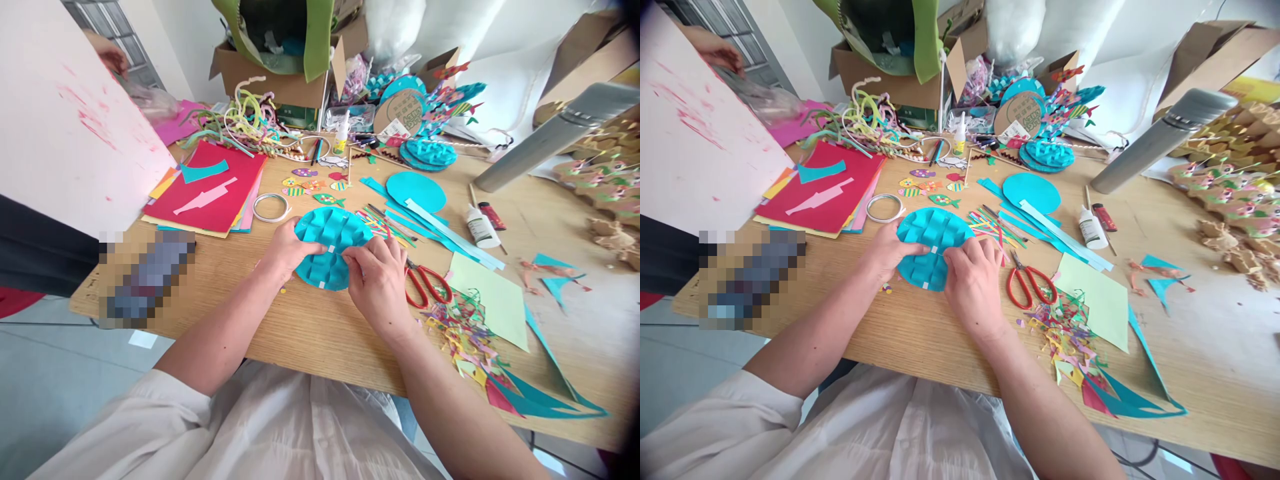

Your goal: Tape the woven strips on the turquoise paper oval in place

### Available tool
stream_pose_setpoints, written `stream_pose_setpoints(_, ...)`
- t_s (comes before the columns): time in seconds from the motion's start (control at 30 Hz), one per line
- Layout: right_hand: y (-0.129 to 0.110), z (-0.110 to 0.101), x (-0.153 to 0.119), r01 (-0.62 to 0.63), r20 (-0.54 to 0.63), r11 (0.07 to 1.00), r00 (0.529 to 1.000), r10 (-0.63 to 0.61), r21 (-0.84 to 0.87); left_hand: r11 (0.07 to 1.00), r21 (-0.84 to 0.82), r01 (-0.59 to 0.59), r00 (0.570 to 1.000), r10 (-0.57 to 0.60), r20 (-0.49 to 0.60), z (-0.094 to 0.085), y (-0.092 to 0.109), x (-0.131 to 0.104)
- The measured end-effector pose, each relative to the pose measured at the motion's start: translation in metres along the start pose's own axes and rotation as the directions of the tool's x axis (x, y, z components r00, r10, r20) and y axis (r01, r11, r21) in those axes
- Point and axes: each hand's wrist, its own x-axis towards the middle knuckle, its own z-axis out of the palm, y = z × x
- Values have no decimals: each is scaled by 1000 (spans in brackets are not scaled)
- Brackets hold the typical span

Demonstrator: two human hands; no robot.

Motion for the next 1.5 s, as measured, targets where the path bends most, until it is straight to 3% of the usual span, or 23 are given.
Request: stream_pose_setpoints(1.5, 0, 2, -1, 11, -2, 1000, 1000, -11, -29, 997, -62, 56, 998, -54, 31, 3, 0, -2)
